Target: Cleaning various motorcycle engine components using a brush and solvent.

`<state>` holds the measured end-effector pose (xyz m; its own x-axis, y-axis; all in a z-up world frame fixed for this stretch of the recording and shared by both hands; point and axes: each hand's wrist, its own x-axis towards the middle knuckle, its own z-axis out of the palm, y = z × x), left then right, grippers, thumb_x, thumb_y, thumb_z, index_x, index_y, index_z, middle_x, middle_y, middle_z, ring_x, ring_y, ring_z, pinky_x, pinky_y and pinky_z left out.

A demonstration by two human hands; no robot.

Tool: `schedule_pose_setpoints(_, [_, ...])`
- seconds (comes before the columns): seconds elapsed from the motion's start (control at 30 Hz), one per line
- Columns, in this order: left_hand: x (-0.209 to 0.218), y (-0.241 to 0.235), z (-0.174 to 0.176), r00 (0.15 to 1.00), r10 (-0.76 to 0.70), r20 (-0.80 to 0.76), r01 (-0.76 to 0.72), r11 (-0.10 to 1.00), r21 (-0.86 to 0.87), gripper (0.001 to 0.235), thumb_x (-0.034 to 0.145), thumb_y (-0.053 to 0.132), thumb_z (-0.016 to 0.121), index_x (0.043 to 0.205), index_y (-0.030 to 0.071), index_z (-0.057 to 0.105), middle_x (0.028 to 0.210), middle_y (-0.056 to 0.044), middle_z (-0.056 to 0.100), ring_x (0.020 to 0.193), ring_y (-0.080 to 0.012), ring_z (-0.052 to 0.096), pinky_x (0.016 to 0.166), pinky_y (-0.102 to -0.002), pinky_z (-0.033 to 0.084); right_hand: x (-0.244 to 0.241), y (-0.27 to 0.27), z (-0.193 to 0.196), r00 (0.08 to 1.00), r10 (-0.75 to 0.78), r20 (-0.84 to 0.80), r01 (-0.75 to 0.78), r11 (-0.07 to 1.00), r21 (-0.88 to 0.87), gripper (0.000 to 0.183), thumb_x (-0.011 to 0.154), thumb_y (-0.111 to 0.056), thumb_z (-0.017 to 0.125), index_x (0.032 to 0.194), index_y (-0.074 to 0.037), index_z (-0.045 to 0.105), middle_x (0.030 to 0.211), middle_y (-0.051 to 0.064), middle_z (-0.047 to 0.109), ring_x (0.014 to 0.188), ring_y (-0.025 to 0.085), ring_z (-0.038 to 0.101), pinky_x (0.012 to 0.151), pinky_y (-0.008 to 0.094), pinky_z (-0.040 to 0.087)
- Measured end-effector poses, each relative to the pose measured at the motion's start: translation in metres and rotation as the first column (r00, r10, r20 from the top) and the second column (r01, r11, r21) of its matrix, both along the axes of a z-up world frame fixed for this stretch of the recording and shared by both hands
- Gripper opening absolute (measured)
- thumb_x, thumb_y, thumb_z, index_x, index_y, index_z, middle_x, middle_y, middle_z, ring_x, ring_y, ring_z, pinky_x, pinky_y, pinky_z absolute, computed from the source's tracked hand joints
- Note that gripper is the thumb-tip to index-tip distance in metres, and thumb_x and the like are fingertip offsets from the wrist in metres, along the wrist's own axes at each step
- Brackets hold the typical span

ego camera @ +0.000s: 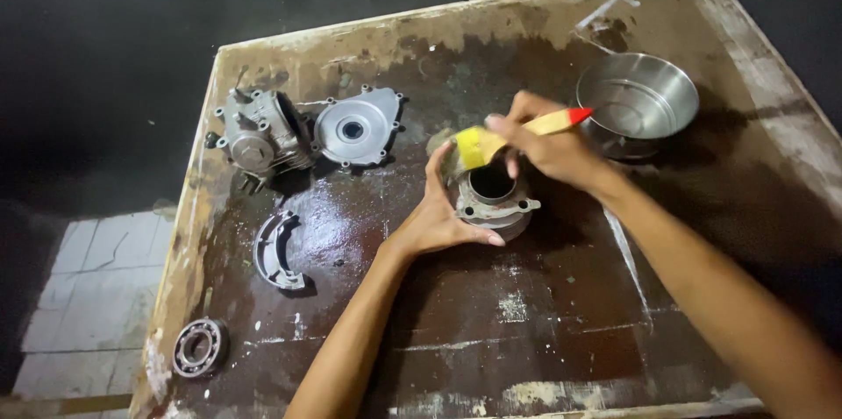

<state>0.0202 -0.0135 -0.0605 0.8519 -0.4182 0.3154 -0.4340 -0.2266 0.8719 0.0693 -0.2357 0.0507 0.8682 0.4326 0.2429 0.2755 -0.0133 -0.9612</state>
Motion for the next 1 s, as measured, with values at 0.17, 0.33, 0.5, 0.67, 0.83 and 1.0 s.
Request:
schedule_pose_setpoints(0.17, [-0.003, -0.004, 0.005, 0.998, 0.031, 0.056, -0.026, 0.995, -0.099, 0.163, 0.057, 0.05, 0.099, 0.163, 0.007, -0.019, 0.173, -0.027, 0.011, 0.162, -0.0359, 0.022, 0.134, -0.05, 0.021, 0.022, -0.004, 0.002, 0.98, -0.191, 0.064, 0.192, 0.981, -0.023, 0.031, 0.103, -0.016, 0.065, 0.078, -0.009, 0.048, 0.067, 0.006, 0.06, 0.048, 0.011, 0.055, 0.04, 0.026, 0.04])
schedule_pose_setpoints(0.33, [0.001, -0.005, 0.008, 0.973, 0.12, 0.195, -0.125, 0.992, 0.012, 0.161, 0.051, 0.053, 0.099, 0.164, 0.006, -0.006, 0.173, -0.03, 0.004, 0.163, -0.0416, 0.013, 0.133, -0.051, 0.018, 0.025, 0.001, 0.008, 0.956, -0.282, -0.077, 0.283, 0.959, 0.0, 0.029, 0.099, -0.011, 0.063, 0.075, -0.009, 0.047, 0.064, 0.005, 0.061, 0.041, 0.011, 0.051, 0.037, 0.026, 0.037])
schedule_pose_setpoints(0.5, [-0.003, -0.006, 0.012, 0.98, 0.133, 0.148, -0.148, 0.984, 0.094, 0.158, 0.051, 0.06, 0.096, 0.163, 0.006, -0.002, 0.173, -0.029, 0.004, 0.161, -0.0461, 0.013, 0.13, -0.055, 0.019, 0.027, -0.024, 0.017, 0.923, -0.347, -0.169, 0.341, 0.938, -0.067, 0.028, 0.096, -0.011, 0.063, 0.073, -0.01, 0.046, 0.065, 0.008, 0.066, 0.04, 0.013, 0.051, 0.032, 0.027, 0.033])
schedule_pose_setpoints(0.67, [-0.004, -0.006, 0.024, 0.975, 0.113, 0.193, -0.132, 0.988, 0.086, 0.14, 0.054, 0.062, 0.095, 0.161, 0.015, 0.017, 0.173, -0.028, 0.005, 0.161, -0.0462, 0.014, 0.127, -0.06, 0.022, 0.022, -0.046, -0.013, 0.907, -0.375, -0.19, 0.381, 0.924, -0.002, 0.026, 0.102, -0.013, 0.064, 0.081, -0.011, 0.047, 0.069, 0.009, 0.063, 0.045, 0.012, 0.055, 0.035, 0.024, 0.032])
schedule_pose_setpoints(0.83, [-0.006, -0.006, 0.03, 0.933, 0.094, 0.347, -0.17, 0.966, 0.195, 0.113, 0.059, 0.062, 0.095, 0.15, 0.018, 0.045, 0.171, -0.027, 0.009, 0.16, -0.0472, 0.01, 0.125, -0.063, 0.021, 0.005, -0.065, -0.024, 0.899, -0.42, -0.121, 0.428, 0.902, 0.046, 0.025, 0.104, -0.017, 0.062, 0.085, -0.009, 0.048, 0.071, 0.011, 0.066, 0.046, 0.014, 0.055, 0.035, 0.026, 0.035])
schedule_pose_setpoints(1.0, [-0.008, -0.007, 0.035, 0.905, 0.104, 0.413, -0.212, 0.951, 0.225, 0.106, 0.059, 0.064, 0.093, 0.143, 0.014, 0.051, 0.169, -0.021, 0.019, 0.161, -0.0462, 0.011, 0.126, -0.062, 0.017, -0.035, -0.069, -0.032, 0.927, -0.373, -0.026, 0.374, 0.926, 0.056, 0.026, 0.105, -0.016, 0.06, 0.086, -0.008, 0.044, 0.077, 0.014, 0.069, 0.051, 0.016, 0.062, 0.042, 0.026, 0.044])
